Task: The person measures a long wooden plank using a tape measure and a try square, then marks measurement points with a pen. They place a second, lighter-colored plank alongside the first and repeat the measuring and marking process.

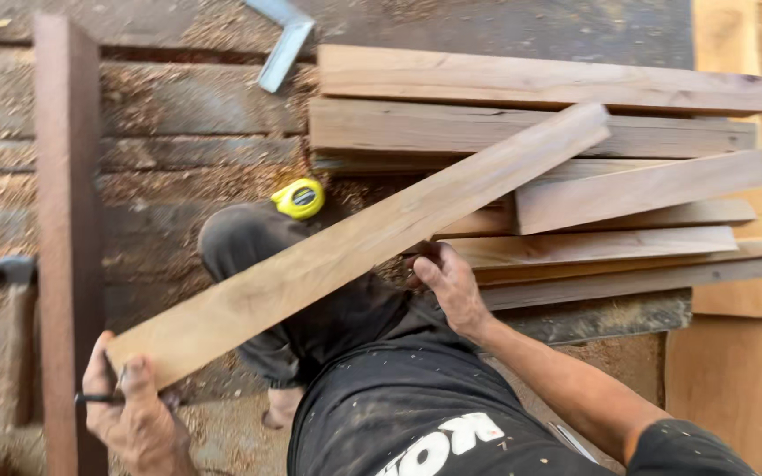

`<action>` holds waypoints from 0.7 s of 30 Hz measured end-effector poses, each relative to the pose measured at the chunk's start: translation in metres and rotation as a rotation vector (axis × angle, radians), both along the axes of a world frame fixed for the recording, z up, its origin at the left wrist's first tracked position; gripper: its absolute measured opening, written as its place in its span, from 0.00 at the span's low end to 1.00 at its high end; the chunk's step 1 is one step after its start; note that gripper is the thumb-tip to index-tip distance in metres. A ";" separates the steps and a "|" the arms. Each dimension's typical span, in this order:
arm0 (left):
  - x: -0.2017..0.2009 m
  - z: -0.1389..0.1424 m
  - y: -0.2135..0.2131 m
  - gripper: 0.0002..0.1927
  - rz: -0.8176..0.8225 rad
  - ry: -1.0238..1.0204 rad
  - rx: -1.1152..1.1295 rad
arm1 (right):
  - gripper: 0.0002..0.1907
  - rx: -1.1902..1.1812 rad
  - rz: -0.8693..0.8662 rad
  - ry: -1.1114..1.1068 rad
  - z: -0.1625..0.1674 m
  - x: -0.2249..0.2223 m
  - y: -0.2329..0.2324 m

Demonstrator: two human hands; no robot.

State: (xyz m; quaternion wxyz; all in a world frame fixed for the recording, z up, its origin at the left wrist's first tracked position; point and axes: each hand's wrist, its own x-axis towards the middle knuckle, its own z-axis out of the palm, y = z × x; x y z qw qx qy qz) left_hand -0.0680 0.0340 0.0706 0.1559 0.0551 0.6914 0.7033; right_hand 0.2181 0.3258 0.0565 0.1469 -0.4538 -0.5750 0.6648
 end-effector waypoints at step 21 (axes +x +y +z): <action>0.027 -0.017 0.006 0.47 0.063 -0.022 0.016 | 0.37 -0.698 -0.563 0.475 -0.022 -0.022 0.059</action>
